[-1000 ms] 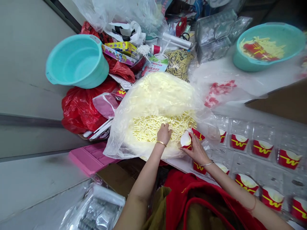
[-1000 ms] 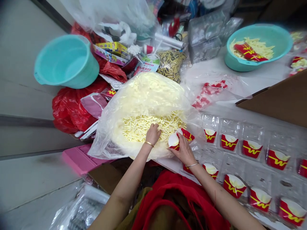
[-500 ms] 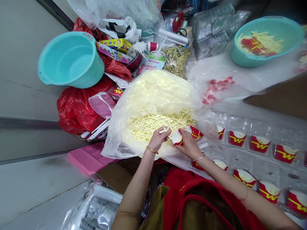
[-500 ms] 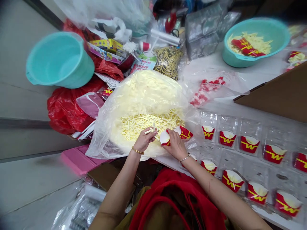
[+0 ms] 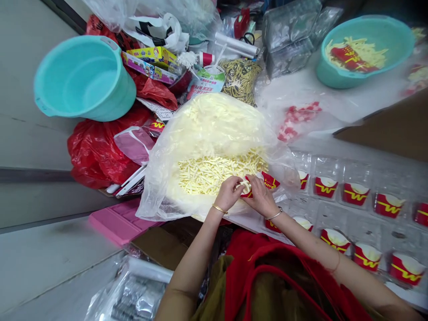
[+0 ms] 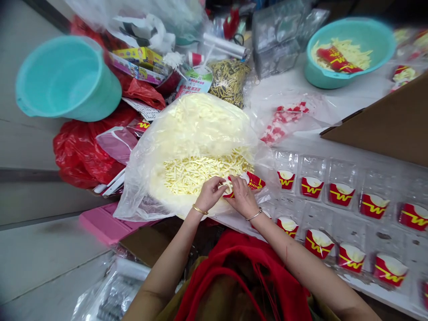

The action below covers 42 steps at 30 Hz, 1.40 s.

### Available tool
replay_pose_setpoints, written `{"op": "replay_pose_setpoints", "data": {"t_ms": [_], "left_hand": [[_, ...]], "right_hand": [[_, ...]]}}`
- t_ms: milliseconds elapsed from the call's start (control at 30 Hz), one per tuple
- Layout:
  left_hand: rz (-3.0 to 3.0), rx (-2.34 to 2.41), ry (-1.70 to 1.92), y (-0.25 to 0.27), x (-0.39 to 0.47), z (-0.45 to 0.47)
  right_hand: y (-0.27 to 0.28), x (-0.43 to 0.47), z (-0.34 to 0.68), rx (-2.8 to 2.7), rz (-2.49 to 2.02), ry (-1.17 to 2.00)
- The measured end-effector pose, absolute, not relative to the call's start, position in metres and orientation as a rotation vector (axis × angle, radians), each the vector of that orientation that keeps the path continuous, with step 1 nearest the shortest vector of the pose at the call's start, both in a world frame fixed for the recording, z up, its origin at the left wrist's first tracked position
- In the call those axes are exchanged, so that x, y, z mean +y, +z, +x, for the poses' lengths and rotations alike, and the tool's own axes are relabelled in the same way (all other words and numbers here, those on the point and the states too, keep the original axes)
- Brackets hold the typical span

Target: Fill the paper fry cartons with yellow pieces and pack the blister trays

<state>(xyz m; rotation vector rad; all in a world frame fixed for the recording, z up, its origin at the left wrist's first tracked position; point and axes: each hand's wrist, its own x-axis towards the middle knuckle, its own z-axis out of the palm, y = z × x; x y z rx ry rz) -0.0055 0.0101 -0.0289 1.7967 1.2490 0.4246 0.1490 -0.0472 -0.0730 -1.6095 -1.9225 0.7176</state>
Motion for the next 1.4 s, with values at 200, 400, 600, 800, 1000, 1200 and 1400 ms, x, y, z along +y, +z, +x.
{"op": "replay_pose_setpoints", "data": {"t_ms": [200,400,600,800,1000,1200,1400], "left_hand": [[1.763,1.342,0.516,-0.034,-0.004,0.009],[2.048,1.279,0.257,-0.029,-0.015,0.025],[2.003,1.58,0.406,-0.039,0.029,0.018],[2.12,1.901,0.156,-0.079,0.074,0.022],[1.325,1.683,0.626,-0.072,0.061,-0.003],[0.61,1.226,0.868,-0.041,0.034,-0.03],[0.342,1.069,0.908,-0.026,0.026,-0.029]], "right_hand": [[-0.078,-0.048,0.15,-1.898,-1.593,0.713],[-0.084,-0.054,0.153,-1.851,-1.568,0.709],[-0.089,-0.056,0.17,-1.7,-1.71,0.712],[-0.094,-0.059,0.174,-1.7,-1.728,0.713],[-0.092,-0.058,0.172,-1.706,-1.711,0.738],[-0.087,-0.05,0.162,-1.716,-1.666,0.753],[-0.08,-0.047,0.148,-1.773,-1.606,0.772]]}}
